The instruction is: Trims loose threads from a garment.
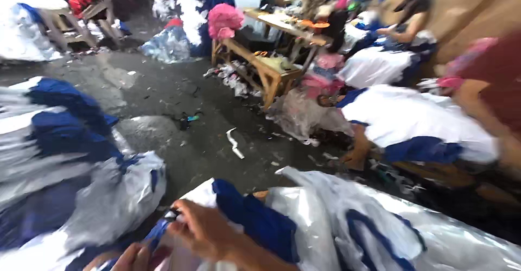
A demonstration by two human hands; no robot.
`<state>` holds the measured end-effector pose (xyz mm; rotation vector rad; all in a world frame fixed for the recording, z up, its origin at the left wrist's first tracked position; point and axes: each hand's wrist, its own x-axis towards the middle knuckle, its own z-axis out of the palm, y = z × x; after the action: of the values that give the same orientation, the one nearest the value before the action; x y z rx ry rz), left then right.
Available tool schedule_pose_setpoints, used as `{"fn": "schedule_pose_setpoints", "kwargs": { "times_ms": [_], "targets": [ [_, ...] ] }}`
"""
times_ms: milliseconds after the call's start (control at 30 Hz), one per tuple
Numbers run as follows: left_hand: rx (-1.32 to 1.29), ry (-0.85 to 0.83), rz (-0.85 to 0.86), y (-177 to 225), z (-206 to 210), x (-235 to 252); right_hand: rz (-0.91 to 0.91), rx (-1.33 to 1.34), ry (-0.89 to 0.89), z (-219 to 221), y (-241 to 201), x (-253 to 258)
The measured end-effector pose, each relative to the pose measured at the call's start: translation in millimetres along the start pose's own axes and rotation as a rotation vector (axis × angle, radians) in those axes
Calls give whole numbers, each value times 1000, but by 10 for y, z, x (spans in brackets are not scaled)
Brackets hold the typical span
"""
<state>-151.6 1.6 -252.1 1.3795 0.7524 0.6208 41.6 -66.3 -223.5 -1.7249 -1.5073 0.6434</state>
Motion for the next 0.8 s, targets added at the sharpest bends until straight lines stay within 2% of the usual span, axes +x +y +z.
{"fn": "schedule_pose_setpoints", "kwargs": {
  "times_ms": [133, 400, 500, 567, 633, 733, 800],
  "targets": [
    [-35, 223, -14, -3, 188, -72, -157, -296, -18, -39, -55, -65],
    [165, 288, -24, 40, 276, -117, -271, -414, -116, 117, -20, -88],
    [115, 286, -33, 46, 281, -121, -112, -253, -131, 129, 35, -35],
    [23, 299, -64, 73, 276, -116, 128, -58, -240, 82, 93, 77],
    [-19, 267, -72, 104, 238, -119, 259, 13, -361, 50, 125, 168],
    [118, 81, 24, 178, -65, -52, 195, 62, -349, 70, 98, 174],
    [225, 88, 135, 260, -378, 74, 175, 108, -310, 49, 84, 158]
  ]
}}
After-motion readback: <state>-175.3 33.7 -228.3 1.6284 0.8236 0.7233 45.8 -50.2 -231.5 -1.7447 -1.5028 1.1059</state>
